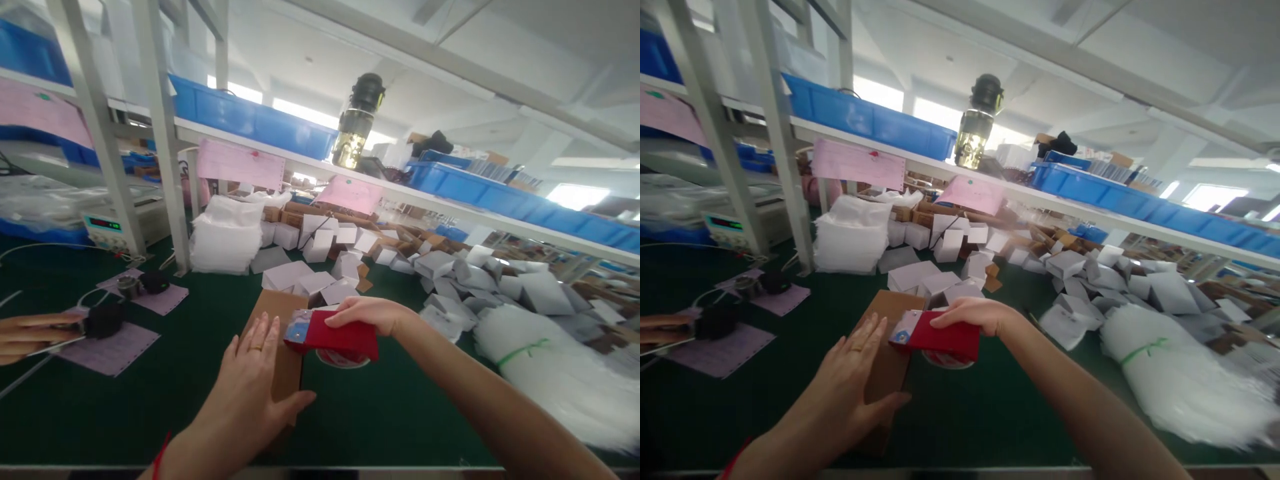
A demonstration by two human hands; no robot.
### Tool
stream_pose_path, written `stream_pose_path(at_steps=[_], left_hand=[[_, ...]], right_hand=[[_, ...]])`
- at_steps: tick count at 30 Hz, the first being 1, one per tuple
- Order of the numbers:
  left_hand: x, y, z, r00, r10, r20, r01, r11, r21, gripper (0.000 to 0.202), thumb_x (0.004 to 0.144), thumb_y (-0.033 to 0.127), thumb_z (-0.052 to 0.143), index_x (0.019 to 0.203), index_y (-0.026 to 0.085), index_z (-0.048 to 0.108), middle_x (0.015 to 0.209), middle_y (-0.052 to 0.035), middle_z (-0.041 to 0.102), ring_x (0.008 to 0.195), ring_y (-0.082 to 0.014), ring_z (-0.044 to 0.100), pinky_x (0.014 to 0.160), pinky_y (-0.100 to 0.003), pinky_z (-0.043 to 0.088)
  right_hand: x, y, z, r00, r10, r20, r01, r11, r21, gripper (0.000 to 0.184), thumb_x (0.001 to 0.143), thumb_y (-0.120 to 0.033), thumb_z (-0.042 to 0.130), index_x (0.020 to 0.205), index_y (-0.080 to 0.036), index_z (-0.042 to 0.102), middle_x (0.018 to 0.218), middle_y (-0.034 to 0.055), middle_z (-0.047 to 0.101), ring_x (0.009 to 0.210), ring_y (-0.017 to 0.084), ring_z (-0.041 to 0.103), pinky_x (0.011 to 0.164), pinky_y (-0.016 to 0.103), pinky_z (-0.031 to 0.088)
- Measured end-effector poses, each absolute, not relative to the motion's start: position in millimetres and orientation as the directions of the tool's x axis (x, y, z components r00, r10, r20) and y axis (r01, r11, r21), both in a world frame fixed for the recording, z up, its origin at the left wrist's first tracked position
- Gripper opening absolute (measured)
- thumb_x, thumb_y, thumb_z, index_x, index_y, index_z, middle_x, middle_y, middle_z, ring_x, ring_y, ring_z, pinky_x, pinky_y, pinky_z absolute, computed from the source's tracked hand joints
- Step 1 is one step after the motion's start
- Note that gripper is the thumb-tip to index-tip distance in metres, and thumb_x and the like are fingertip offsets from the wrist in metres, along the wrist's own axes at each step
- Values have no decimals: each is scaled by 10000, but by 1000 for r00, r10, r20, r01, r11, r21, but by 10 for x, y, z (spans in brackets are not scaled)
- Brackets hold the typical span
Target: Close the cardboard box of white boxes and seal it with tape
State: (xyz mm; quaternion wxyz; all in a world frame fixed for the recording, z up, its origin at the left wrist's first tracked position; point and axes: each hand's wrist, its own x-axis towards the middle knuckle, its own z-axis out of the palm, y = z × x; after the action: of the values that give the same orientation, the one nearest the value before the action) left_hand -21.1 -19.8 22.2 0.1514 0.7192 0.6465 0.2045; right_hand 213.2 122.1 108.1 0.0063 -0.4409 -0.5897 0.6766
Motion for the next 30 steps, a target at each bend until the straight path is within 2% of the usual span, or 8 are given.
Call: stream_pose_path(at_steps=[3, 7, 12, 16, 18, 20, 23, 30], left_hand=[[96, -143, 310, 13, 1000, -12, 935, -8, 355, 1152, 795, 747, 553, 1618, 13, 217, 1686, -247, 118, 1582, -446, 100, 1217, -731, 185], [205, -40, 332, 14, 998, -69, 976, 2, 219, 1139, 791, 683, 559, 1601, -36, 206, 1684, -250, 59, 1587, -442, 48, 1238, -713, 125], [145, -26, 336, 70, 996, -47, 985, -61, 163, 1020, 771, 478, 553, 1605, -10, 228, 1695, -211, 108, 1600, -371, 80, 1274, -628, 150], [152, -64, 360, 81, 995, -51, 986, -73, 150, 932, 812, 404, 528, 1625, 67, 224, 1705, -161, 107, 1599, -382, 75, 1243, -675, 196], [158, -82, 382, 93, 995, -40, 985, -86, 150, 873, 841, 383, 525, 1633, 142, 246, 1709, -141, 127, 1595, -397, 90, 1204, -685, 267], [159, -95, 408, 114, 993, -27, 983, -108, 150, 821, 864, 369, 530, 1630, 220, 277, 1710, -133, 153, 1589, -413, 113, 1164, -678, 322], [170, -105, 451, 139, 989, -51, 981, -131, 141, 783, 884, 360, 529, 1625, 292, 283, 1710, -110, 159, 1584, -438, 106, 1130, -698, 335], [216, -73, 477, 175, 981, -80, 981, -167, 98, 719, 919, 343, 493, 1611, 336, 300, 1705, -73, 168, 1579, -447, 113, 1115, -706, 339]], right_hand=[[2180, 1228, 1207, -643, 547, -536, 458, -286, -842, 399, 770, -435, 969, 872, -106, 768, 845, 77, 743, 693, 158, 696, 562, 139, 563], [2226, 1210, 1282, -626, 559, -543, 482, -270, -834, 271, 903, -337, 855, 894, -86, 753, 849, 82, 738, 667, 154, 696, 555, 142, 566], [2278, 1071, 1140, -601, 560, -570, 441, -362, -821, 334, 862, -340, 923, 935, -78, 728, 904, 100, 736, 732, 171, 706, 566, 136, 560], [2388, 935, 992, -574, 566, -592, 402, -436, -805, 259, 910, -304, 856, 934, -76, 734, 918, 105, 739, 730, 165, 698, 577, 142, 557], [2512, 870, 947, -593, 564, -575, 365, -448, -816, 319, 868, -350, 896, 928, -73, 749, 903, 106, 741, 711, 156, 689, 568, 132, 544], [2686, 792, 919, -614, 559, -557, 329, -461, -825, 464, 779, -448, 973, 950, -70, 767, 918, 115, 744, 723, 155, 687, 583, 128, 542], [2965, 639, 876, -601, 570, -561, 298, -491, -819, 613, 693, -554, 1020, 980, -67, 784, 941, 124, 746, 742, 155, 687, 597, 122, 530], [3209, 410, 625, -602, 603, -524, 213, -512, -832, 591, 712, -571, 1011, 960, -83, 788, 941, 116, 748, 740, 144, 680, 608, 127, 509]])
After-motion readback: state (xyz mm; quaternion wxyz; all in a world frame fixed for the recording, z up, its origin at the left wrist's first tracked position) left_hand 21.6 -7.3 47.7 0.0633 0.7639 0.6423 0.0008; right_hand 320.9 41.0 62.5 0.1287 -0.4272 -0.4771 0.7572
